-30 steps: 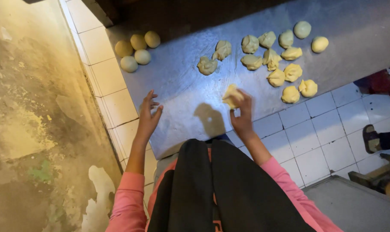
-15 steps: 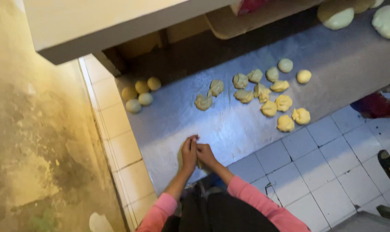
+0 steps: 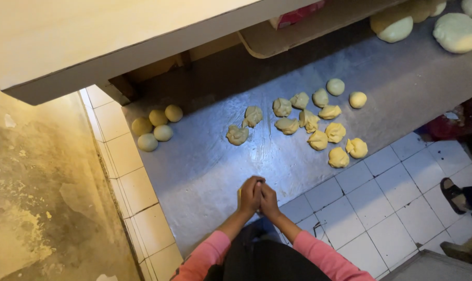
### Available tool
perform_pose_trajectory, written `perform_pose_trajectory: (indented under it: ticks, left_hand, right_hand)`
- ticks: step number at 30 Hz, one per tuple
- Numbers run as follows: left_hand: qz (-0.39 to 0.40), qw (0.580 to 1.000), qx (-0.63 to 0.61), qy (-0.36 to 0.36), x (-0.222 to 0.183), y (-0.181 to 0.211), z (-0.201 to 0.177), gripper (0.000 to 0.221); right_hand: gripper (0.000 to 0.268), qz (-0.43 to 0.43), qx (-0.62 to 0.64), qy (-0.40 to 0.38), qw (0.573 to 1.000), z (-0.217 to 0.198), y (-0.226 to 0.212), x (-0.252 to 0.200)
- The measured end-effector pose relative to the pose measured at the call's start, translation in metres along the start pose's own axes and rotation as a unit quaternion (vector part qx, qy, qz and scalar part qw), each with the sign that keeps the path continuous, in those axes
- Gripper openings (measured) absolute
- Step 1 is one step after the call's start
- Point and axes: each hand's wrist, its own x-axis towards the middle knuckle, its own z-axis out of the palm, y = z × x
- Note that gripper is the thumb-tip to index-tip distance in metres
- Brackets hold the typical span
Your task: Shaping and stretching dough portions on a worktable.
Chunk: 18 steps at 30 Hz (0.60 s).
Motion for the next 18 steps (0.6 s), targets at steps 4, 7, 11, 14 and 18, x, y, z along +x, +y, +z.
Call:
perform_pose_trajectory:
  ticks: [4, 7, 11, 14, 18]
  left_hand:
    - [-0.033, 0.998, -0.024, 0.04, 0.023, -0.018, -0.016, 0.027]
    - [-0.084, 0.992, -0.015, 0.088, 0.012, -0.042, -0.041, 0.03]
    - [-0.116, 0.973, -0.123, 0.155, -0.041, -0.052, -0.072, 0.035]
    - [-0.137, 0.971, -0.12, 0.152, -0.073, -0.019, -0.07, 0.036]
    - [-0.14, 0.978, -0.089, 0.129, -0.076, 0.012, -0.042, 0.03]
  right_hand:
    - [0.02, -0.069, -0.006, 0.048, 0.996, 0.036, -0.018, 0.035]
    - [0.022, -0.088, -0.052, 0.08, 0.992, 0.069, -0.041, 0.038]
    - [0.021, -0.092, -0.056, 0.008, 0.994, 0.094, -0.065, 0.013]
    - [0.018, -0.117, -0.014, -0.044, 0.992, 0.083, -0.064, -0.018]
    - [0.018, -0.056, 0.091, -0.084, 0.991, 0.048, -0.032, -0.048]
